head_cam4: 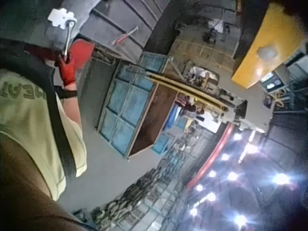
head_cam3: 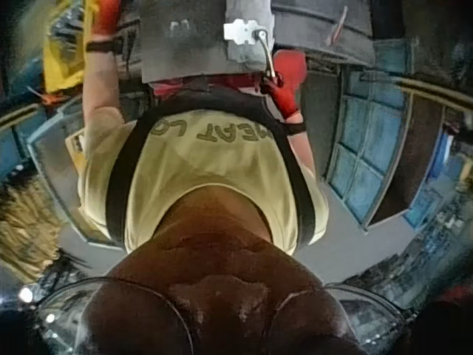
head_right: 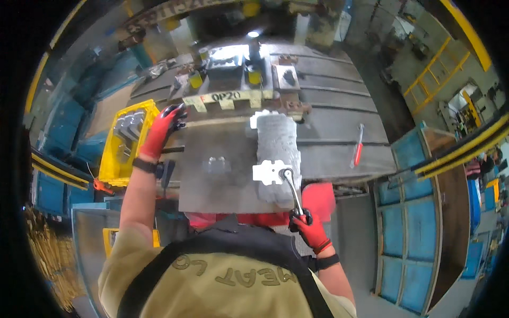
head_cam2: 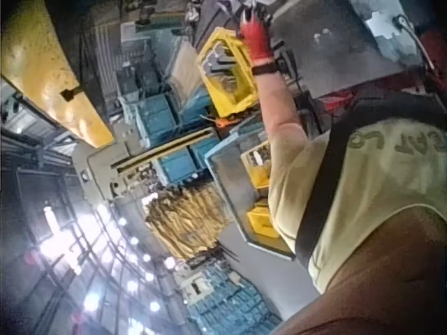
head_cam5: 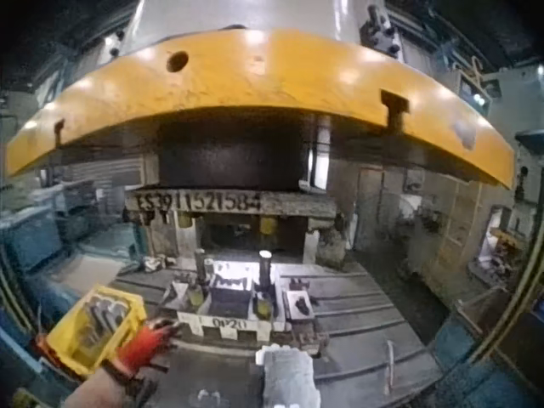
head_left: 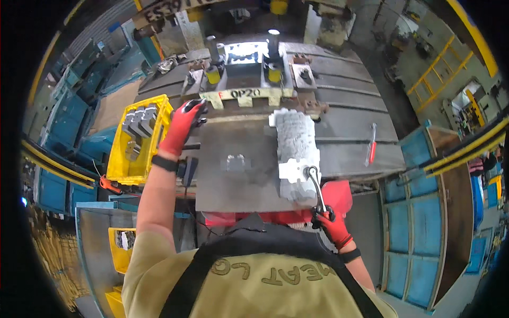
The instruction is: Manually placing metal workpieces into an industrial machine for processing and stacking them after.
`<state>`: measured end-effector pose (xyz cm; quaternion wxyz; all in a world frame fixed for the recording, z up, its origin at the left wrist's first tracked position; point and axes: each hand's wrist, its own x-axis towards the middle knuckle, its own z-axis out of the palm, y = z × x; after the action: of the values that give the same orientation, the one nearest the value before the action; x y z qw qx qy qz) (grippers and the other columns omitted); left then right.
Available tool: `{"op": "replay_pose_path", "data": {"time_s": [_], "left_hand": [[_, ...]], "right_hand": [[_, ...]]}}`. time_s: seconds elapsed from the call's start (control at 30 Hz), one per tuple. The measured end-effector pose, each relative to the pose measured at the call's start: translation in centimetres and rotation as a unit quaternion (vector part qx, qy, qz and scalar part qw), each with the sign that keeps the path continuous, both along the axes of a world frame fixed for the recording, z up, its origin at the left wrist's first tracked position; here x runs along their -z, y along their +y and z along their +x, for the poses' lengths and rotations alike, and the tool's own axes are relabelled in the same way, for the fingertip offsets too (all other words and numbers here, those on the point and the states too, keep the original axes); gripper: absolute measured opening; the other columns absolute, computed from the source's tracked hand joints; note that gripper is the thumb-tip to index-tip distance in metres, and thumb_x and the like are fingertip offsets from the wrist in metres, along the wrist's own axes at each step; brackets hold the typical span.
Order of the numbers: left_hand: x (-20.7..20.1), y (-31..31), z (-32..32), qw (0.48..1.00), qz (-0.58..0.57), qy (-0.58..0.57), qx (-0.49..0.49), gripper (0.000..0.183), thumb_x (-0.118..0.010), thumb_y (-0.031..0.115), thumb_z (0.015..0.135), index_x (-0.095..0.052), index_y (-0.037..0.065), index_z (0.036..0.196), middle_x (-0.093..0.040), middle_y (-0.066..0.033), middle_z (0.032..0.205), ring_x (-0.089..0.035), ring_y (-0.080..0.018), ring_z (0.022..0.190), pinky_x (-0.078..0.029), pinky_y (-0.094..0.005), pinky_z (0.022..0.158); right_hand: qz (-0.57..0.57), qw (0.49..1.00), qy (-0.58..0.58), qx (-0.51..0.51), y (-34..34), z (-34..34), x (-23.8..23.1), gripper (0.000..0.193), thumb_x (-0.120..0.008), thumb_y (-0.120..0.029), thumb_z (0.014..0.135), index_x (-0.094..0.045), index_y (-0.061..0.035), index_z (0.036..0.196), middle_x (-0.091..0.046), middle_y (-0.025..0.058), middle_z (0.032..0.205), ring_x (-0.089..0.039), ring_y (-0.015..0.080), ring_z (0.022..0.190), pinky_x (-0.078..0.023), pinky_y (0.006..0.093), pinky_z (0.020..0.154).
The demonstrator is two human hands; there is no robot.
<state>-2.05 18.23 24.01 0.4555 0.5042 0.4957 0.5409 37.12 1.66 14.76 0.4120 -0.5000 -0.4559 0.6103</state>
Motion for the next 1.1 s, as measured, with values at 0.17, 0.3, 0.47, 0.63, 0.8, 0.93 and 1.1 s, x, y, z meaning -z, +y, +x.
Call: {"op": "replay_pose_path", "data": {"time_s": [0.17,0.3,0.47,0.63,0.8,0.93,1.1], "left_hand": [[-4.2,8.7,2.4,0.98,0.109,0.165,0.012,0.024,-0.05,0.024,0.072,-0.052,0.004,0.086,-0.052,-0.0021,0.068,-0.045,-0.0087,0.061,-0.038,-0.0228,0.057],[-5.3,15.2,3.2,0.905,0.092,0.398,-0.122,0.035,-0.05,0.03,0.07,-0.051,0.0,0.086,-0.054,-0.016,0.083,-0.05,-0.0276,0.081,-0.039,-0.0311,0.068],[-5.2,20.3,5.1,0.795,0.062,0.599,-0.073,0.038,-0.049,0.03,0.067,-0.048,-0.001,0.089,-0.052,-0.0204,0.083,-0.05,-0.0298,0.079,-0.04,-0.0321,0.067],[-4.2,24.6,1.8,0.612,0.2,0.763,0.054,0.019,-0.049,0.017,0.062,-0.056,0.002,0.07,-0.053,-0.0195,0.071,-0.052,-0.0302,0.067,-0.043,-0.0321,0.058],[-6.6,22.9,2.3,0.961,0.139,0.237,-0.018,0.014,-0.049,0.016,0.066,-0.054,0.003,0.066,-0.053,-0.0066,0.059,-0.049,-0.0142,0.053,-0.039,-0.0258,0.048],[-7.7,16.4,2.6,0.982,0.121,0.129,0.067,0.014,-0.049,0.019,0.07,-0.053,0.006,0.073,-0.05,0.0018,0.062,-0.043,-0.006,0.052,-0.034,-0.0198,0.047],[-3.5,5.0,3.0,0.991,-0.058,0.099,0.068,0.015,-0.051,0.016,0.07,-0.054,0.008,0.082,-0.048,0.0052,0.062,-0.041,-0.0026,0.053,-0.031,-0.0155,0.047]], "right_hand": [[-0.066,0.995,0.065,0.03,3.3,-1.2,-1.7,0.007,-0.05,-0.008,0.072,-0.044,-0.0065,0.076,-0.042,-0.0016,0.064,-0.045,0.0087,0.057,-0.04,0.0229,0.05],[-0.098,0.987,0.129,-0.003,5.2,-1.3,-1.0,0.017,-0.051,-0.011,0.073,-0.043,-0.0078,0.088,-0.044,-0.0011,0.072,-0.045,0.009,0.06,-0.04,0.0237,0.051],[-0.13,0.984,0.115,0.03,4.8,-0.9,-0.5,0.025,-0.051,-0.008,0.072,-0.042,-0.0055,0.095,-0.043,-0.0017,0.077,-0.043,0.0076,0.07,-0.039,0.0232,0.056],[-0.16,0.976,0.136,0.054,4.6,-2.3,-2.9,0.025,-0.05,-0.005,0.071,-0.042,-0.0053,0.094,-0.043,-0.0018,0.075,-0.044,0.0076,0.067,-0.038,0.0211,0.055],[-0.116,0.988,0.091,0.042,4.8,-1.5,-0.8,0.023,-0.051,-0.006,0.071,-0.043,-0.0044,0.093,-0.043,-0.0026,0.075,-0.042,0.0061,0.069,-0.036,0.02,0.058],[-0.118,0.985,0.109,0.058,4.7,-1.9,-1.2,0.023,-0.051,-0.009,0.072,-0.043,-0.0042,0.094,-0.043,-0.0023,0.076,-0.041,0.0063,0.067,-0.036,0.0199,0.058],[-0.133,0.974,0.173,0.053,4.7,-2.5,-1.7,0.014,-0.049,-0.007,0.072,-0.042,-0.0084,0.083,-0.04,-0.0029,0.065,-0.042,0.0066,0.057,-0.037,0.0204,0.049]]}}
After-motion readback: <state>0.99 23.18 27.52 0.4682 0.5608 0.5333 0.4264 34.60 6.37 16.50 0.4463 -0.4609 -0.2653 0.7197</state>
